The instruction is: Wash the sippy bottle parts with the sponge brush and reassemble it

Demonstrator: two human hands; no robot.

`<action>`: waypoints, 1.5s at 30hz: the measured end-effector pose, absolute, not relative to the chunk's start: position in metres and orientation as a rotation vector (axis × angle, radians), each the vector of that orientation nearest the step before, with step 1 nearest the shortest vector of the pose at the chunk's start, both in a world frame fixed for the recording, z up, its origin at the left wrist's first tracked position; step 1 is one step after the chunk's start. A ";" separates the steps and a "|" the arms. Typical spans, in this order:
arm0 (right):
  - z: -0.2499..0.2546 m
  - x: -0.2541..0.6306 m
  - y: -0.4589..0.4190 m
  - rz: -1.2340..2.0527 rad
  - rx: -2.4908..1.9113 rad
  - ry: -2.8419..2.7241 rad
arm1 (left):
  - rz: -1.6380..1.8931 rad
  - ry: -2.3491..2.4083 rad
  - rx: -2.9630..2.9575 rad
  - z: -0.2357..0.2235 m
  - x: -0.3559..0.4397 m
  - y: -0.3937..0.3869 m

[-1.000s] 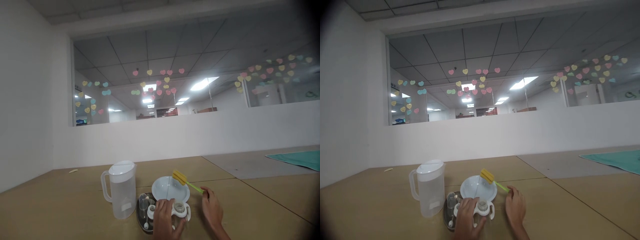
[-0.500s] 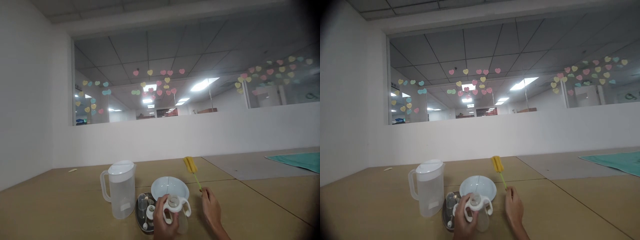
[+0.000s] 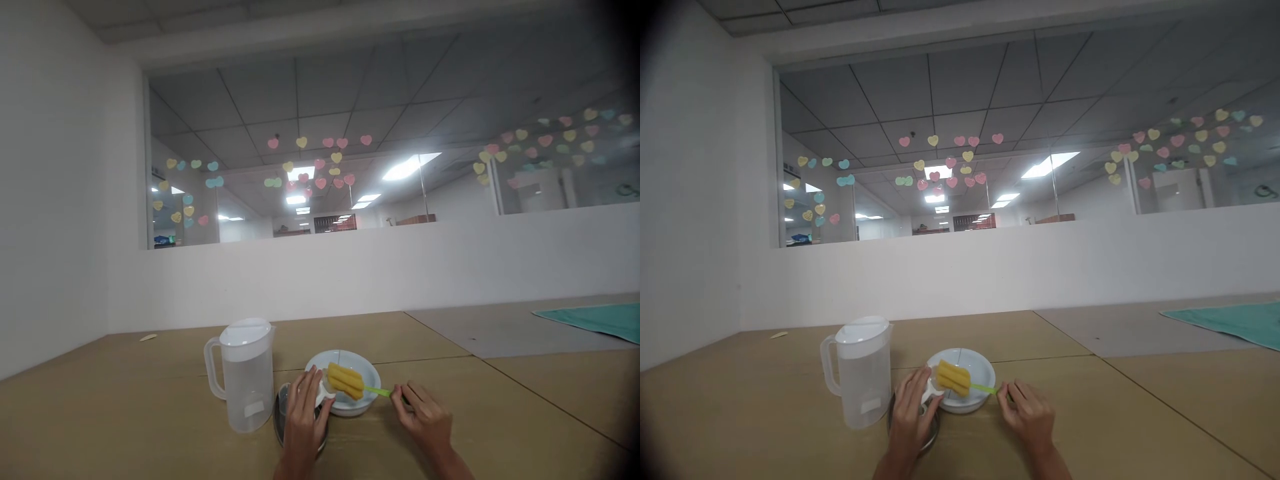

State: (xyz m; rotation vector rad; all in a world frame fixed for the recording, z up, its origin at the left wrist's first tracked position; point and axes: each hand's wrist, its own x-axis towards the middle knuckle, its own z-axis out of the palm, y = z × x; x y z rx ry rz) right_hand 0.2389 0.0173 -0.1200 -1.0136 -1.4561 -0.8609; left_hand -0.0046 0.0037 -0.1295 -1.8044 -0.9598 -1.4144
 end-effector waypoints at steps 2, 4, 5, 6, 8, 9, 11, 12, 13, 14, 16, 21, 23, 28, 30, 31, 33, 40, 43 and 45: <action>-0.119 0.241 0.015 -0.909 -1.101 -1.509 | -1.285 -0.951 -1.817 -0.129 -0.010 0.004; -0.120 0.238 0.014 -0.856 -1.209 -1.598 | -1.175 -0.937 -1.816 -0.129 -0.015 0.005; -0.121 0.235 0.013 -0.822 -1.243 -1.641 | -1.134 -0.919 -1.819 -0.129 -0.016 0.006; -0.123 0.231 0.013 -0.796 -1.259 -1.674 | -1.107 -0.893 -1.823 -0.129 -0.015 0.006; -0.126 0.222 0.012 -0.770 -1.241 -1.728 | -1.080 -0.830 -1.838 -0.129 -0.012 0.007; -0.128 0.218 0.012 -0.763 -1.219 -1.753 | -1.069 -0.798 -1.854 -0.130 -0.009 0.006; -0.129 0.213 0.012 -0.750 -1.184 -1.794 | -1.063 -0.765 -1.882 -0.130 -0.003 0.006; -0.129 0.213 0.013 -0.751 -1.179 -1.800 | -1.066 -0.769 -1.885 -0.130 0.000 0.006; -0.129 0.214 0.013 -0.761 -1.191 -1.792 | -1.072 -0.786 -1.879 -0.130 0.001 0.007; -0.128 0.217 0.014 -0.779 -1.219 -1.769 | -1.084 -0.812 -1.860 -0.130 0.002 0.008; -0.125 0.225 0.015 -0.814 -1.312 -1.696 | -1.099 -0.872 -1.815 -0.131 0.000 0.011; -0.114 0.245 0.019 -0.552 -1.750 -1.435 | -1.197 -1.021 -1.742 -0.132 -0.011 0.019; -0.110 0.250 0.020 -0.296 -1.941 -1.338 | -1.332 -1.096 -1.678 -0.133 -0.016 0.020; -0.110 0.251 0.023 0.024 -2.101 -1.360 | -1.497 -1.141 -1.623 -0.131 -0.017 0.017; -0.112 0.247 0.022 0.026 -2.089 -1.396 | -1.401 -1.094 -1.689 -0.130 -0.014 0.016; -0.112 0.246 0.022 0.017 -2.088 -1.408 | -1.349 -1.068 -1.717 -0.130 -0.012 0.016; -0.112 0.244 0.020 0.003 -2.107 -1.418 | -1.277 -1.014 -1.758 -0.129 -0.010 0.015; -0.116 0.248 0.020 -0.034 -2.140 -1.389 | -1.692 -1.191 -1.710 -0.127 -0.007 0.007; -0.119 0.246 0.020 -0.047 -2.166 -1.480 | -1.943 -1.280 -1.761 -0.130 0.002 -0.002; -0.119 0.243 0.019 -0.042 -2.169 -1.578 | -1.955 -1.246 -1.985 -0.135 0.011 -0.007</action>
